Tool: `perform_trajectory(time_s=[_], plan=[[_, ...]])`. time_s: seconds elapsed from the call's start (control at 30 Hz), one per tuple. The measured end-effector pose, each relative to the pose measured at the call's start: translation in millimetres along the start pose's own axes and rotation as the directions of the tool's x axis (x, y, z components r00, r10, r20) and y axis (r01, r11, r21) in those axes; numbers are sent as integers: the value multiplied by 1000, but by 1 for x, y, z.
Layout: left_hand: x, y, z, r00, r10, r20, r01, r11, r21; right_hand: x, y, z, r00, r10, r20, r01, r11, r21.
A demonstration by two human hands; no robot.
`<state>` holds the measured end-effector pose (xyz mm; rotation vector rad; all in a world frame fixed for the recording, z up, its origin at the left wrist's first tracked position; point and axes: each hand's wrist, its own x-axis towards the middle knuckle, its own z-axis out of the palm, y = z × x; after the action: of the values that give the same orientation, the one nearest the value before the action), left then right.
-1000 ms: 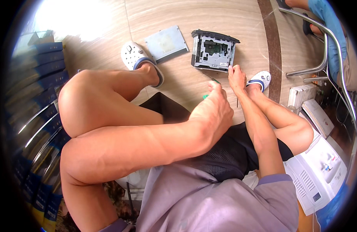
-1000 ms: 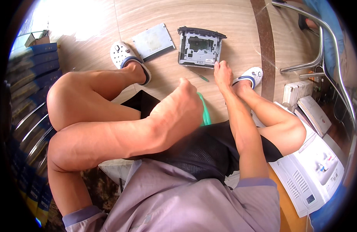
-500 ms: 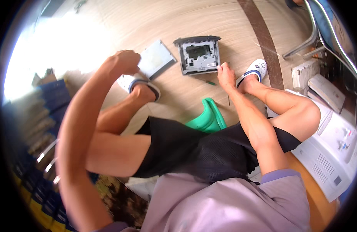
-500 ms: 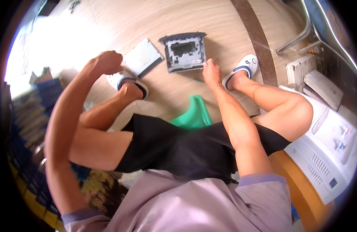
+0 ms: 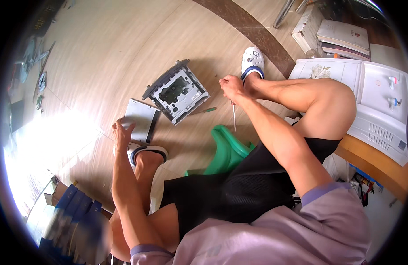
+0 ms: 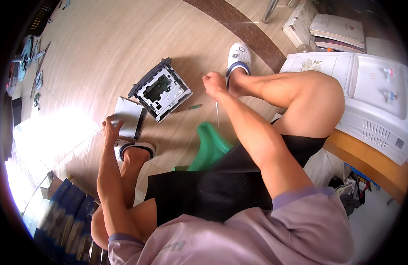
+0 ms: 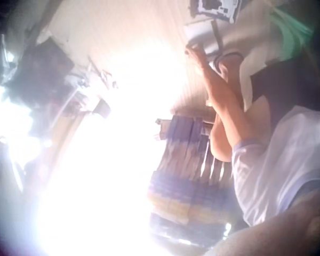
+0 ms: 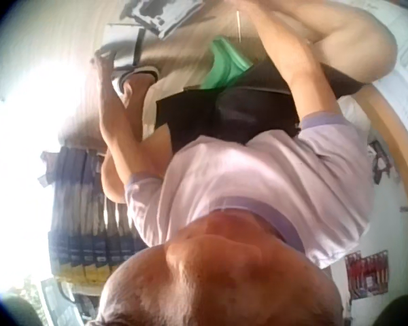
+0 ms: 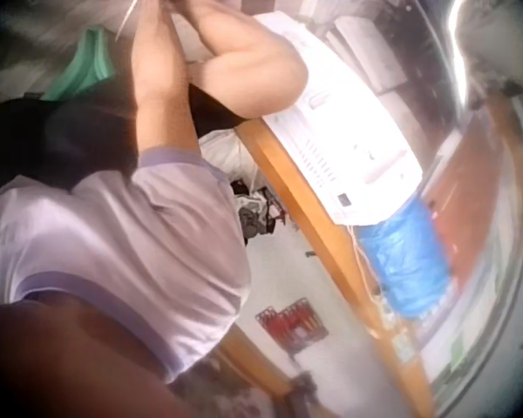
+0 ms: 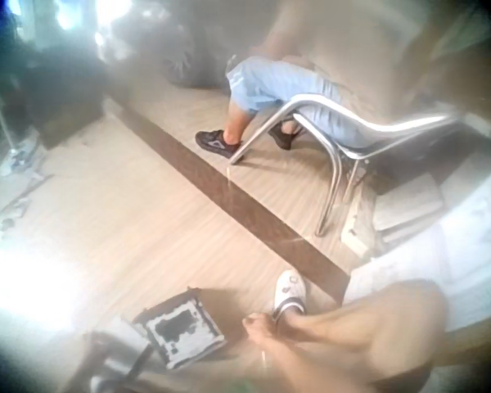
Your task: The person disassembles a car stereo unit using a screwdriver while sitting on the floor. They remove the top metal panel and several small screws to reveal the internal circuit boards.
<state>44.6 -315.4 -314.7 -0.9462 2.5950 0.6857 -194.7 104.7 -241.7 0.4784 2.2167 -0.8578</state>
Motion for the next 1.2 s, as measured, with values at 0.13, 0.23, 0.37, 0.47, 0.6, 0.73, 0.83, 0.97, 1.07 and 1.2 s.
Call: perform_trajectory(time_s=[0.13,0.23,0.37,0.47,0.6,0.73,0.83,0.97,1.07,1.2], plan=[[-7,3,-2,996,-93,3,92,989,114,30,5,9,999,-50,-11,47,980,-193],[3,48,3,999,-43,-32,46,992,115,73,47,0,917,-364,-165,290,890,-350],[3,28,-2,990,-138,-15,138,981,138,67,34,37,922,-375,-95,319,876,-361],[11,27,-1,989,-148,17,145,981,129,67,33,44,916,-389,-95,323,858,-400],[20,27,1,986,-140,90,125,980,152,69,35,42,905,-401,-140,320,860,-397],[29,1,-9,994,-51,98,40,993,107,70,30,46,907,-402,-122,332,864,-378],[35,16,-21,958,-44,283,61,997,-50,78,36,38,909,-400,-116,324,853,-409],[33,6,-61,942,15,336,65,972,-227,71,19,47,933,-354,-59,287,835,-469],[38,42,-95,944,-27,328,118,958,-262,79,17,41,941,-332,-70,258,834,-488],[46,81,-146,985,48,169,-11,978,-209,74,4,37,925,-377,-52,310,826,-471]])
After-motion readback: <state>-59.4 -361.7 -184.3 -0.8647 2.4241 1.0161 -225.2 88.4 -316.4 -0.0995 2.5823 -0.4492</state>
